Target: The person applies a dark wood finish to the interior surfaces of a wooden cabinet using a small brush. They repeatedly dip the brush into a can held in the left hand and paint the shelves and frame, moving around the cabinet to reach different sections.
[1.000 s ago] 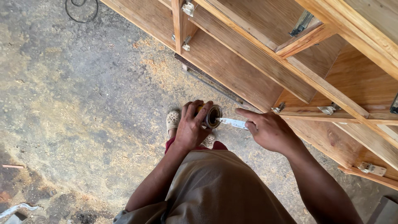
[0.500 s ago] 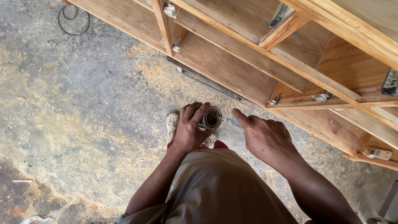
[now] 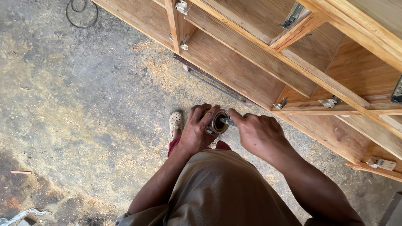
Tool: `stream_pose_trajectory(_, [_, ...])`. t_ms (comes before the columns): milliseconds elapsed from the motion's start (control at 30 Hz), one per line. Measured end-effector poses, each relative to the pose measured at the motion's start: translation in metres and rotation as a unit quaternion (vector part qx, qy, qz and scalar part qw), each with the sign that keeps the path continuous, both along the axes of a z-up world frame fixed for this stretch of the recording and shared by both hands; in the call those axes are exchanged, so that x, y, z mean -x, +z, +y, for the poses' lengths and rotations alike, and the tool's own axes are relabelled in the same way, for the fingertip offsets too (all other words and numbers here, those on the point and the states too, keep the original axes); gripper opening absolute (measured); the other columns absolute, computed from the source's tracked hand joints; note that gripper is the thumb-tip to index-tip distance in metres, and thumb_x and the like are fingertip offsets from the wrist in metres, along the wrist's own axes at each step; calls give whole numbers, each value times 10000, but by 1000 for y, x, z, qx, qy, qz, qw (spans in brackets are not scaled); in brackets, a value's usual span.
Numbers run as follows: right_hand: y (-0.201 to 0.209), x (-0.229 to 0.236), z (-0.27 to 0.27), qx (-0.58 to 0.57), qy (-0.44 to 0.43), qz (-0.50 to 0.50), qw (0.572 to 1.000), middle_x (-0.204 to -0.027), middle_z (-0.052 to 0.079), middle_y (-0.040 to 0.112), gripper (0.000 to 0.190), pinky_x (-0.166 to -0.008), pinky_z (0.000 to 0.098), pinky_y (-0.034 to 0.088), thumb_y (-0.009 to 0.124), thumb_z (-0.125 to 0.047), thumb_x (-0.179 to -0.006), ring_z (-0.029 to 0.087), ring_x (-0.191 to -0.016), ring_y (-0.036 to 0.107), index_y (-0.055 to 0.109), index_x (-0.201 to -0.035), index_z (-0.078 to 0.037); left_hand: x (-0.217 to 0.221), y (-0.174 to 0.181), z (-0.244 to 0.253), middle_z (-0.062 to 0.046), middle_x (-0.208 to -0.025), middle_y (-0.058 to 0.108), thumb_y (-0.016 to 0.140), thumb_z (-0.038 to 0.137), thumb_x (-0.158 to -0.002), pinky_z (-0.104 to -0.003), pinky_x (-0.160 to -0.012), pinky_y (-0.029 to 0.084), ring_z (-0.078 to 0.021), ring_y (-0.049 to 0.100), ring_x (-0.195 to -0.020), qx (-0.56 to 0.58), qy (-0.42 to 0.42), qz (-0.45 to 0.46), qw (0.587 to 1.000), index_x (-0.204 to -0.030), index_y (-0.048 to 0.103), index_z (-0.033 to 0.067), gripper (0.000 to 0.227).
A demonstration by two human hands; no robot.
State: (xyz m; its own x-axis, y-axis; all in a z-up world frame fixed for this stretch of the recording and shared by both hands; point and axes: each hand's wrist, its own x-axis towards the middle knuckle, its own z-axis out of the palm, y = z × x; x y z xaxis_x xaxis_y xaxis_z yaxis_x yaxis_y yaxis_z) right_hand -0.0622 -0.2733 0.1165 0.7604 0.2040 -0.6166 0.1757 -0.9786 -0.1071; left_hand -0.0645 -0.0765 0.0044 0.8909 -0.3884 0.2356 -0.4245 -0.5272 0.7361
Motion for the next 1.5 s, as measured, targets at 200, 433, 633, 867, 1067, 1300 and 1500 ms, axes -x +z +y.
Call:
stream_pose_trajectory(200, [5,8,-39,-149,-125,-19,981,-872,86,775,500,-325,293,464,609,-145,-951,195,-399,557,604,-1446,-221,-4,3,9,-187,-1329,628,956,214,-650,-480,-1059,519,-361,587,-1225,35,35,56,997,-1403,573,58,858])
stream_pose_trajectory(433, [-8,31,-93,-367,-233,-207,876,-1138,99,790,316,-600,236,644,672,-100,-962,132,-753,798,696,-1267,-179,-9,11,15,-189,-1360,644,955,169,-611,-454,-1040,546,-364,628,-1243,101,23,103,989,-1396,561,28,890])
stream_pose_trajectory(633, [9,4,-144,-347,-149,-464,801,-1233,129,758,285,-751,268,623,631,11,-1069,146,-899,763,674,-1328,-99,-6,6,14,-193,-1312,635,966,185,-602,-434,-985,591,-328,659,-1180,94,19,124,988,-1383,562,0,898])
stream_pose_trajectory(867, [31,-20,-141,-195,-91,-541,813,-1248,130,753,336,-939,352,620,695,72,-999,257,-1062,753,701,-1313,-48,6,-9,18,-179,-1317,642,975,200,-657,-398,-970,628,-300,695,-1173,118,46,104,986,-1347,584,8,816])
stream_pose_trajectory(1067, [26,-26,-143,-166,-82,-531,827,-1232,114,756,396,-925,375,615,703,85,-948,267,-1033,740,703,-1314,-65,8,-15,29,-200,-1343,617,967,169,-609,-419,-994,584,-313,664,-1197,84,59,147,984,-1370,566,23,872])
stream_pose_trajectory(1300, [15,-31,-153,-157,-48,-549,820,-1303,121,741,430,-970,374,595,705,113,-946,237,-1107,748,679,-1339,-59,6,-19,29,-193,-1361,600,968,178,-602,-425,-993,586,-318,658,-1206,85,57,156,982,-1374,563,28,884])
stream_pose_trajectory(1500, [5,-34,-156,-72,15,-609,790,-1267,107,764,355,-826,320,565,773,134,-976,220,-976,697,736,-1282,-41,2,-19,27,-188,-1373,606,967,182,-624,-424,-998,595,-321,655,-1223,81,44,130,987,-1366,569,35,855])
